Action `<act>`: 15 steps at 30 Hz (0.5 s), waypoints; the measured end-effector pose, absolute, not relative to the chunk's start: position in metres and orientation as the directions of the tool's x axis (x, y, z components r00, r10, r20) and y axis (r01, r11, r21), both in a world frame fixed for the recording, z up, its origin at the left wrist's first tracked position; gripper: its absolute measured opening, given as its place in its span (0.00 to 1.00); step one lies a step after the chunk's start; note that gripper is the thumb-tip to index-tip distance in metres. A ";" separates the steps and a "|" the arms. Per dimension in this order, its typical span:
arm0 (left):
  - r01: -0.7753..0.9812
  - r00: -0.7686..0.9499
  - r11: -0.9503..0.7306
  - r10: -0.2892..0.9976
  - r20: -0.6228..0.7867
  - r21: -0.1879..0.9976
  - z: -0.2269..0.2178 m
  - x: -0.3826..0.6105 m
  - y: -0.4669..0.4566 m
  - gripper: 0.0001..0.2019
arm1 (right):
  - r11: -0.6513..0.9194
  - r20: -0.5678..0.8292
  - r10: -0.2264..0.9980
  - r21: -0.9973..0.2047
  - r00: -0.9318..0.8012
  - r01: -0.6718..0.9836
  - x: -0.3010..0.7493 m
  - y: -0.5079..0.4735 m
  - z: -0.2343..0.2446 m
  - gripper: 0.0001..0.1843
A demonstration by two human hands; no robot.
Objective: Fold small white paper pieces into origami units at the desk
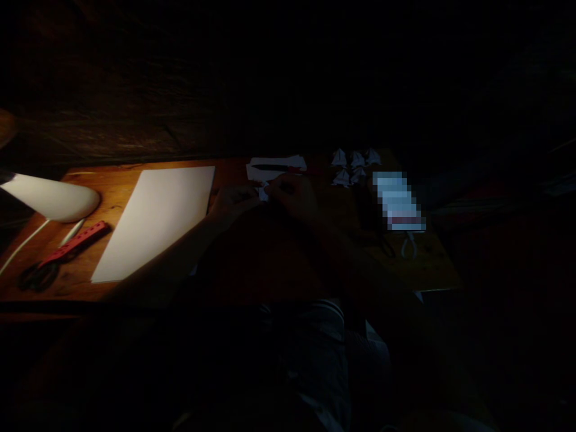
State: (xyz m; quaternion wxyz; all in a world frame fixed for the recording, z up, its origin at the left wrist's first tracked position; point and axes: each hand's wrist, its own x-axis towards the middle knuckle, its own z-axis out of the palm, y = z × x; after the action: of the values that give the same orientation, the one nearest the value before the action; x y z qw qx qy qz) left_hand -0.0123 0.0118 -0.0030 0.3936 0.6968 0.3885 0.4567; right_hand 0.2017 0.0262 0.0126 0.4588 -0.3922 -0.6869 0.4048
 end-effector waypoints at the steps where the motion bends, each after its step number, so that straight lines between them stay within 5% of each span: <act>1: 0.181 0.289 -0.384 0.901 0.324 0.905 -0.003 -0.012 0.012 0.14 | 0.360 0.309 0.912 -0.918 -0.270 0.166 0.202 0.026 0.013 0.19; 15: 0.160 0.272 -0.394 0.899 0.344 0.905 -0.011 -0.017 0.018 0.13 | 0.266 0.231 0.922 -0.961 -0.311 0.074 0.194 0.023 0.011 0.21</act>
State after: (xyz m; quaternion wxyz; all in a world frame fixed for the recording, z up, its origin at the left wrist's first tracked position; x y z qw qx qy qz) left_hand -0.0167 0.0180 -0.0107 0.3958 0.6922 0.3823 0.4669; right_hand 0.1940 0.0232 0.0109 0.4482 -0.3789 -0.6572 0.4729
